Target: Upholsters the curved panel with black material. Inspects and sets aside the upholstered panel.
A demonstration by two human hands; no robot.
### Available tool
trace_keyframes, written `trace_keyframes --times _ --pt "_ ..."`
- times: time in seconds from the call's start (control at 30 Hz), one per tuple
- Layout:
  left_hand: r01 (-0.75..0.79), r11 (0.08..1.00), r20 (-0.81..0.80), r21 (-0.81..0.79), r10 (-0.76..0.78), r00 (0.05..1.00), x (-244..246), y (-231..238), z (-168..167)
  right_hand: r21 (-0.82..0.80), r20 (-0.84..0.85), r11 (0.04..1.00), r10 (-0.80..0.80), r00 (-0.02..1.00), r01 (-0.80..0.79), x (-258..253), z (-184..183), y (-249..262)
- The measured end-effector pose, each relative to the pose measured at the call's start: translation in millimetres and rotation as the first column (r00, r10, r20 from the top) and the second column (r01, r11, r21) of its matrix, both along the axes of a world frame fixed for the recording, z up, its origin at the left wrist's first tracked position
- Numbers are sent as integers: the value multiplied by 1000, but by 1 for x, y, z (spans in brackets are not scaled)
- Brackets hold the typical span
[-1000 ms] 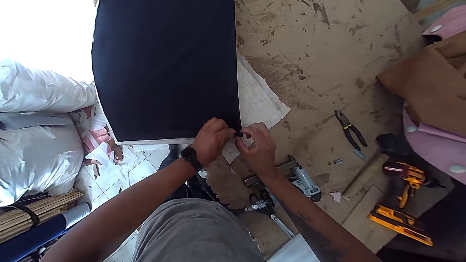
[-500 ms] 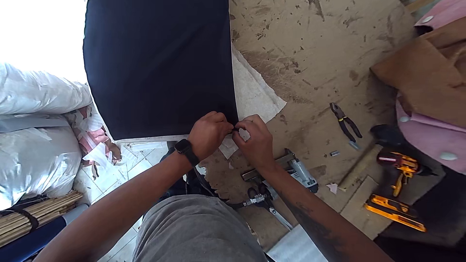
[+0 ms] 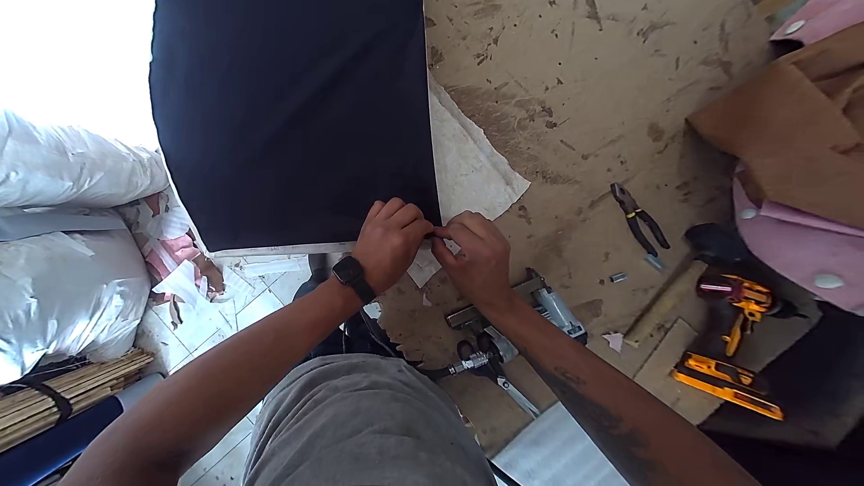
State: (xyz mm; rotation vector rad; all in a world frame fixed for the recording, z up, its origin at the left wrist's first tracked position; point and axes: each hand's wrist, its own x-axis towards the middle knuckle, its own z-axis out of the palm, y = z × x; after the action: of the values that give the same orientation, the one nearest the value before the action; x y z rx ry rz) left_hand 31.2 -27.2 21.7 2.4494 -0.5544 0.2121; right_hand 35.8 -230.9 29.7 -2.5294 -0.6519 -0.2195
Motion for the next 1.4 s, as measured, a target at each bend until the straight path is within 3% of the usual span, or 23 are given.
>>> trace_keyframes --times 0.5,0.77,0.9,1.07,1.17,1.23,1.3,1.4 --pt "155 978 108 -138 -141 984 -10 3 -33 171 42 920 350 936 -352 25 -23 -25" --pt "259 965 72 44 -261 963 -17 11 -24 25 10 944 328 945 -328 12 -17 -35" --pt "215 952 37 218 -228 973 -34 14 -26 -88 -62 980 175 983 -180 -18 -20 -38" --pt "214 931 3 297 -225 974 -38 16 -25 -154 -174 988 -48 984 21 -59 -26 -16" --pt "243 922 -17 302 -249 968 -34 14 -22 -109 -237 988 -134 962 110 -68 -22 -21" --pt "244 924 -26 295 -248 968 -35 16 -17 -24 -272 956 -286 919 291 -76 0 -30" --pt "241 924 -31 298 -243 969 -34 16 -16 71 -286 805 -549 785 589 -94 23 -53" --pt "242 921 -28 306 -245 969 -33 16 -20 123 -338 421 -834 437 899 -136 22 -92"
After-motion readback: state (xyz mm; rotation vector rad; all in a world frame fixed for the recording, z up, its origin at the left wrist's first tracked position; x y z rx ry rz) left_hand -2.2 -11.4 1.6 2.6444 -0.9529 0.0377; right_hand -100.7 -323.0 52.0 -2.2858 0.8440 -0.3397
